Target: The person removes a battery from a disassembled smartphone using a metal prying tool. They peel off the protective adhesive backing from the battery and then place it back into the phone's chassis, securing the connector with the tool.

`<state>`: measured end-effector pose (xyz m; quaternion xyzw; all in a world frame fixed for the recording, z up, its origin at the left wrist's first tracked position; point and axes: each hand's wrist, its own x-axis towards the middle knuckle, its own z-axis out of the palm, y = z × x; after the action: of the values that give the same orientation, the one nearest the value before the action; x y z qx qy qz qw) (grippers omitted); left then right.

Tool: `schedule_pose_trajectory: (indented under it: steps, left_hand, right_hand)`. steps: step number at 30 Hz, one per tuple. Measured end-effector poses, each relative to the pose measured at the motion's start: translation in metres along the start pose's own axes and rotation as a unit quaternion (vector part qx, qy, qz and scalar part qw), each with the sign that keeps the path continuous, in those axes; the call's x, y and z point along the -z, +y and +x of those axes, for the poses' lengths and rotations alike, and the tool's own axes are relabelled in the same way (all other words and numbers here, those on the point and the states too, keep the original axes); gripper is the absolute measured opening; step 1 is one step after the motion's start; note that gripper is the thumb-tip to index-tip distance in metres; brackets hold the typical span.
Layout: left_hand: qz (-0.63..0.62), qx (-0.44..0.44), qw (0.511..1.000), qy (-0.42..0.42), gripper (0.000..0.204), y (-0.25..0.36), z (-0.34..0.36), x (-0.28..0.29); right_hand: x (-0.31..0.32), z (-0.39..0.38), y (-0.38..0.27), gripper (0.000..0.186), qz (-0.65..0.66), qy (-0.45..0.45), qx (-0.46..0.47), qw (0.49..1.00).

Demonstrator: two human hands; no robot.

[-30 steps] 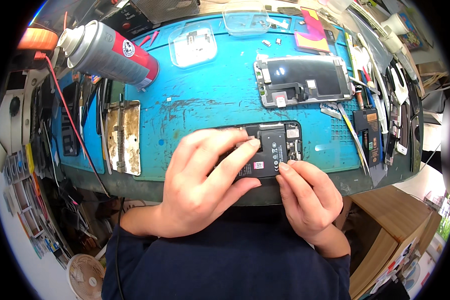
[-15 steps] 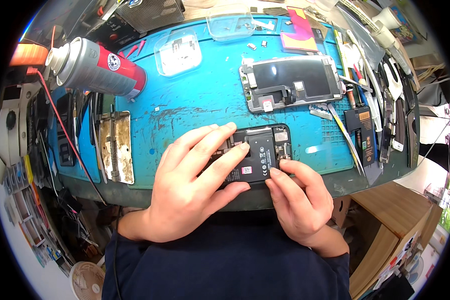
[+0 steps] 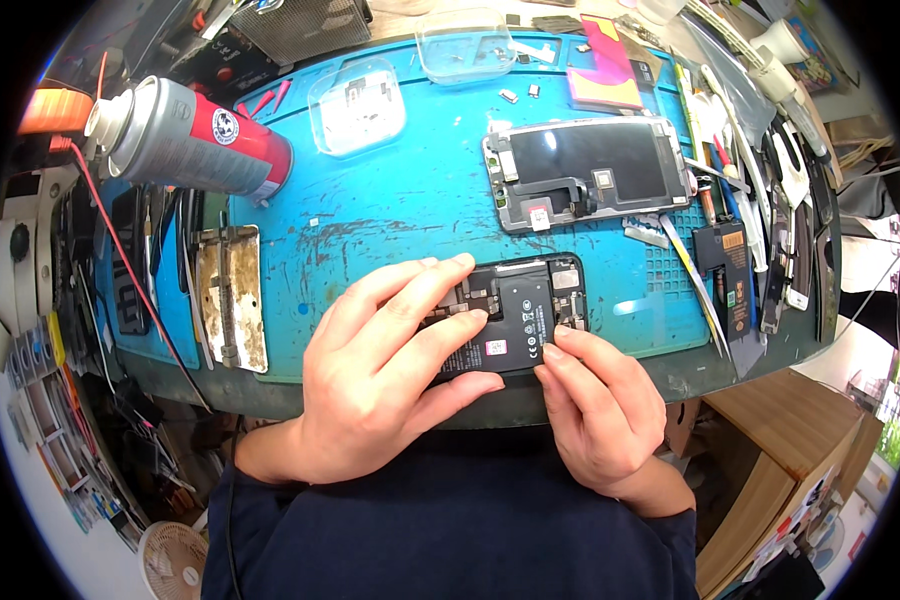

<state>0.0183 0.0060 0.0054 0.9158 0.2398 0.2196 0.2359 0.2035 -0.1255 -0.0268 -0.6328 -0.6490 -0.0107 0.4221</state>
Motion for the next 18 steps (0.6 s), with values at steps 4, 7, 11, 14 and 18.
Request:
schedule_pose_trajectory:
  steps: [4, 7, 11, 14, 18]
  left_hand:
    - [-0.008, 0.005, 1.0, 0.009, 0.053, 0.0003, 0.0004, -0.0011]
    - [-0.014, 0.008, 1.0, 0.017, 0.053, 0.0003, 0.0002, -0.0024]
    - [-0.021, 0.011, 1.0, 0.017, 0.053, 0.0008, 0.0022, -0.0019]
    - [-0.021, 0.013, 1.0, 0.017, 0.053, 0.0008, 0.0023, -0.0019]
    - [-0.021, 0.014, 0.999, 0.02, 0.052, 0.0, 0.0013, -0.002]
  right_hand:
    - [0.0004, 0.0001, -0.0017, 0.033, -0.007, -0.001, -0.007, 1.0]
    - [0.0001, -0.0001, -0.0018, 0.034, -0.014, -0.002, -0.005, 1.0]
    - [0.0007, 0.002, -0.003, 0.034, -0.022, -0.007, -0.004, 1.0]
    - [0.0017, 0.0026, -0.0038, 0.033, -0.015, -0.013, -0.018, 1.0]
    - [0.001, 0.0054, -0.0053, 0.03, -0.004, -0.012, -0.034, 0.999]
